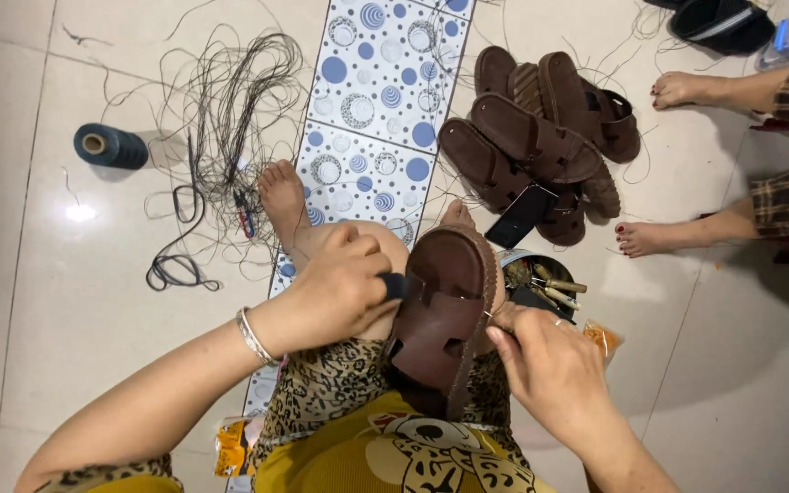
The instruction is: Hand-stitching the leather straps of a sandal using a needle and thread while sitting on the floor.
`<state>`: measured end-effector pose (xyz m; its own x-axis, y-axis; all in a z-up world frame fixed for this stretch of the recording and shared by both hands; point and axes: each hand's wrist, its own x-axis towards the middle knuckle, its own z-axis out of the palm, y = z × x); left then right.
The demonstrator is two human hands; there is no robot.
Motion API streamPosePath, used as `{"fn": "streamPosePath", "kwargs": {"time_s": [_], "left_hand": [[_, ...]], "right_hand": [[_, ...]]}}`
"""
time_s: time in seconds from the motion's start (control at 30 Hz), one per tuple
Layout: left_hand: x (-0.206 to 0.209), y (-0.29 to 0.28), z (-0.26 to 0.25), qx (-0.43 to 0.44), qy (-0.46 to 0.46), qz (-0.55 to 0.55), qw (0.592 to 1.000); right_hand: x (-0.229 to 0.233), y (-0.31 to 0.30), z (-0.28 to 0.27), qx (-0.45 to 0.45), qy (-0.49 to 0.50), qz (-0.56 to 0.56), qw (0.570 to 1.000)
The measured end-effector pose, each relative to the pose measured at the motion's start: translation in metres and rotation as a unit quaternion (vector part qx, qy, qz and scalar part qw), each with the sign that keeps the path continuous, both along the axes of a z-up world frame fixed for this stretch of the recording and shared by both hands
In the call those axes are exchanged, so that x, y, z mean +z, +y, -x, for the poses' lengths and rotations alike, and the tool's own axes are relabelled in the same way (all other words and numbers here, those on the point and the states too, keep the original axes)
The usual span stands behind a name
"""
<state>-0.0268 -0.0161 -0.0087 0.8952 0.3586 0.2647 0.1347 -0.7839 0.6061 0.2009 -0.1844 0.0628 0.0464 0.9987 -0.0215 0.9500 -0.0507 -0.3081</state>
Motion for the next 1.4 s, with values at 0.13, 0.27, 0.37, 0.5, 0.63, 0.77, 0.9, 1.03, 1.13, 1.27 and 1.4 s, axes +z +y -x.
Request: {"fn": "streamPosePath", "kwargs": {"time_s": [0.13,0.27,0.37,0.5,0.63,0.77,0.9,1.03,1.13,1.27,1.4], "left_hand": [[0.018,0.01,-0.011,-0.042,-0.048,0.486,0.872],[0.009,0.017,-0.039,-0.129,-0.141,0.561,0.806],[0.0,0.013,-0.051,-0.078,-0.033,0.318,0.944],[0.008,0.026,-0.059,-0.16,0.108,0.315,0.929],[0.01,0.024,-0.054,-0.151,0.113,0.264,0.946],[0.009,0.014,-0.034,-0.011,0.102,0.357,0.928],[0.016,0.007,-0.036,0.097,-0.112,0.369,0.918],[0.011,0.016,-0.02,0.103,-0.159,0.326,0.926],[0.014,0.009,-0.008,0.115,-0.109,0.294,0.943],[0.016,0.0,-0.009,0.053,0.072,0.291,0.953],[0.028,0.0,-0.011,0.051,0.057,0.258,0.963]], "right_hand": [[0.003,0.004,0.005,0.031,-0.023,0.027,0.999],[-0.022,-0.014,0.001,-0.05,0.047,0.065,0.996],[-0.023,-0.018,0.008,-0.057,0.095,-0.021,0.994],[-0.018,-0.014,0.008,-0.006,0.06,-0.059,0.996],[0.009,-0.025,-0.063,-0.001,0.064,0.216,0.974],[0.011,-0.055,-0.105,-0.128,0.242,0.243,0.931],[-0.059,-0.047,-0.051,-0.111,0.603,0.055,0.788],[-0.002,-0.037,-0.032,-0.019,0.696,0.062,0.715],[-0.005,-0.048,-0.046,0.02,0.534,0.062,0.843],[-0.018,-0.044,-0.026,-0.091,0.435,0.026,0.896],[-0.024,-0.056,-0.043,0.024,0.767,-0.001,0.641]]}}
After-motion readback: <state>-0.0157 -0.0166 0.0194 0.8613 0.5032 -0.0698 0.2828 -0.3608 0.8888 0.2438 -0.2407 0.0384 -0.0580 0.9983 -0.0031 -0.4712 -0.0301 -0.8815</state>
